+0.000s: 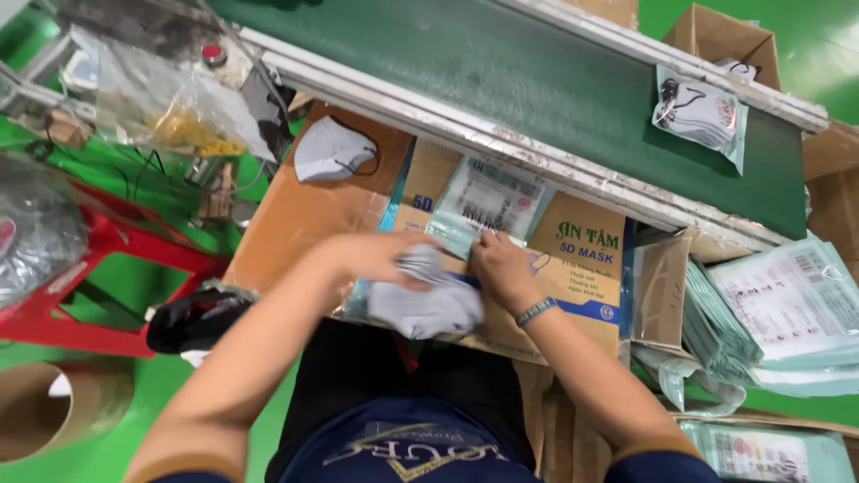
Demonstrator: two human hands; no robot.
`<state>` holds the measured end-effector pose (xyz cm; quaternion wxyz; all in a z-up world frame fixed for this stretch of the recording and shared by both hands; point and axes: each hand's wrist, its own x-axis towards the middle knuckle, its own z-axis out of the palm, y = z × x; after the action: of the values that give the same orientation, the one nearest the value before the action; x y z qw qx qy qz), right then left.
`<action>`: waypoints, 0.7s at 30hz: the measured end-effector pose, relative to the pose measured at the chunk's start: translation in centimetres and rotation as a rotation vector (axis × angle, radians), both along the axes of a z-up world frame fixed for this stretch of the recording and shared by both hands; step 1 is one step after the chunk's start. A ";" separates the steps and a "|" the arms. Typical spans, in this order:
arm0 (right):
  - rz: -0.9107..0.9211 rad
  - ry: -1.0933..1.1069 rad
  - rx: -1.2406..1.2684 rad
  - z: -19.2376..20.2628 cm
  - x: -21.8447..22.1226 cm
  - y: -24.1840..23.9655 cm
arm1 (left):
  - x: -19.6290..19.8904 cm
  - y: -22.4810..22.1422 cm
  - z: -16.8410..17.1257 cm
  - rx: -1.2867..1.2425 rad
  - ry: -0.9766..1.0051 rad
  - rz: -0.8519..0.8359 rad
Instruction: The person is sorting, stacking, and placing individual face masks into plastic retail packaging in a factory setting.
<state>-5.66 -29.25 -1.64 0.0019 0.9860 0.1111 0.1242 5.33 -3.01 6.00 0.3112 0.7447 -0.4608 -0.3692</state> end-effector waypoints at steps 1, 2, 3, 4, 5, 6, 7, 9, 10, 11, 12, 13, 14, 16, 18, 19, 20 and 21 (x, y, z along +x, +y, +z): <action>0.005 0.004 -0.004 -1.3 0.3 -0.2 | -0.7 -1.8 -0.9 -0.004 0.004 0.005; -0.021 0.028 -0.035 -2.5 0.5 -0.4 | -1.5 -3.7 -1.8 0.127 -0.086 -0.043; -0.049 0.041 -0.065 -3.6 1.3 -0.7 | -1.7 -5.6 -2.3 0.258 -0.188 -0.090; -0.046 0.033 -0.070 -2.9 1.9 -1.0 | -1.8 -6.3 -4.4 0.254 -0.195 -0.086; -0.117 0.040 -0.002 -2.3 2.4 -1.2 | -2.0 -6.9 -6.6 0.207 -0.265 -0.161; -0.187 0.046 0.067 -1.7 2.9 -1.4 | -2.2 -7.6 -8.9 0.160 -0.334 -0.236; -0.185 0.044 0.064 -0.8 2.9 -1.3 | -2.4 -7.6 -8.7 0.158 -0.337 -0.233; -0.248 -0.113 0.179 0.9 2.8 -0.9 | -2.9 -7.6 -8.6 0.198 -0.288 -0.190; -0.238 -0.110 0.174 1.2 2.8 -0.3 | -2.9 -7.9 -9.5 0.194 -0.285 -0.180; -0.210 -0.111 0.171 1.5 2.9 0.5 | -2.7 -8.1 -10.4 0.139 -0.294 -0.170; -0.182 -0.111 0.168 1.8 2.9 1.2 | -2.6 -8.2 -11.2 0.085 -0.304 -0.160; -0.176 -0.115 0.165 2.2 3.2 1.4 | -2.9 -8.0 -9.9 0.082 -0.308 -0.153; -0.117 -0.103 0.206 2.6 3.4 1.5 | -3.1 -7.7 -8.5 0.129 -0.300 -0.155; -0.062 -0.087 0.244 4.1 3.0 1.7 | -3.1 -7.1 -9.3 0.174 -0.289 -0.161; -0.031 -0.060 0.498 6.7 2.8 1.6 | -1.5 -6.7 -13.2 -0.251 -0.198 -0.061; -0.027 -0.059 0.493 7.1 2.6 1.1 | -1.2 -4.9 -10.9 -0.256 -0.199 -0.056; -0.009 -0.028 0.487 7.5 2.5 0.7 | -0.8 -3.1 -8.7 -0.299 0.154 -0.013; 0.006 0.003 0.482 7.8 2.4 0.2 | -0.4 -1.2 -6.5 -0.337 0.507 0.025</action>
<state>-3.29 -29.09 6.19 -0.2340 0.9578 0.0810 0.1457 4.88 -4.24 -0.52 0.5400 0.5724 -0.4137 -0.4578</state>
